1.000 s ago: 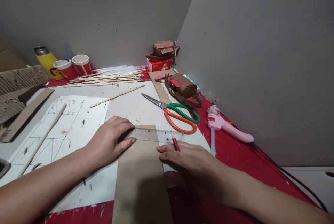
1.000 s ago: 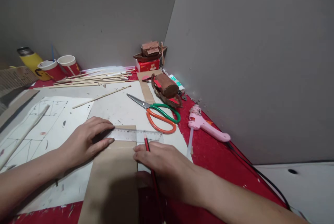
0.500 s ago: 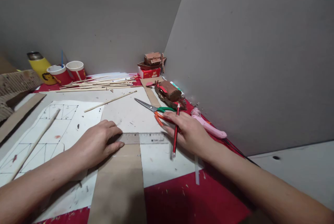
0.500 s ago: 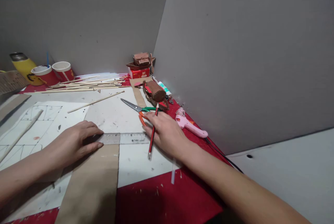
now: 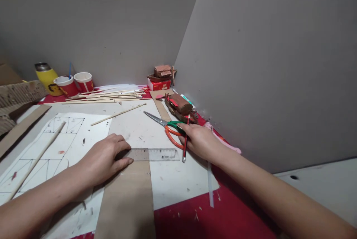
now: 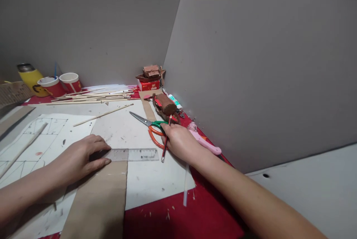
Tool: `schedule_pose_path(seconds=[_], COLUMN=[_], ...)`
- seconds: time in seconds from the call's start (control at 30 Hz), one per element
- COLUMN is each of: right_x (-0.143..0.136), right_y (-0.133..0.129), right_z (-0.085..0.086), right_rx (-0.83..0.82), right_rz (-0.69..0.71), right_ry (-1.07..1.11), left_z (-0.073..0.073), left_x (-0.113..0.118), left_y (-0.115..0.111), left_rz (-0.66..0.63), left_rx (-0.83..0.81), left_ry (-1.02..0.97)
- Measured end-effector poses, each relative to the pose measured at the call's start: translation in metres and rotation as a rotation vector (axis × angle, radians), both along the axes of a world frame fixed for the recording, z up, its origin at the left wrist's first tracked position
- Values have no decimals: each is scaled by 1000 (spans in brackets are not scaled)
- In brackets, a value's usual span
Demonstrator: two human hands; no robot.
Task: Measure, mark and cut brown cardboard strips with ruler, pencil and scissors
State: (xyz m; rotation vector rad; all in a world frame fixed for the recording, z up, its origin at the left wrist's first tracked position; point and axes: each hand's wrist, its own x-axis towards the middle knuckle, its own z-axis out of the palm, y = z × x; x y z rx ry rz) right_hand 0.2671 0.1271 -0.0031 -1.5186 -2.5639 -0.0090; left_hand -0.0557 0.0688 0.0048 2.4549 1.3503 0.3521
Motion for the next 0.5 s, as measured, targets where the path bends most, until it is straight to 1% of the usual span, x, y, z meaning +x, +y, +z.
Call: schedule_pose_path(seconds=[0.2,0.4,0.5], right_x=[8,18,19], right_y=[-1,4,8], right_z=[-4,-16,-14], right_rx=[24,75,84], right_rz=[39,-60,-104], right_ry=[33,42,30], left_z=[-3,-3,-4], left_x=[-1,-1,-1], left_y=[1,1,2], left_rz=[-6,-16,-14], left_rx=[-1,10,13], left_ry=[1,4,-4])
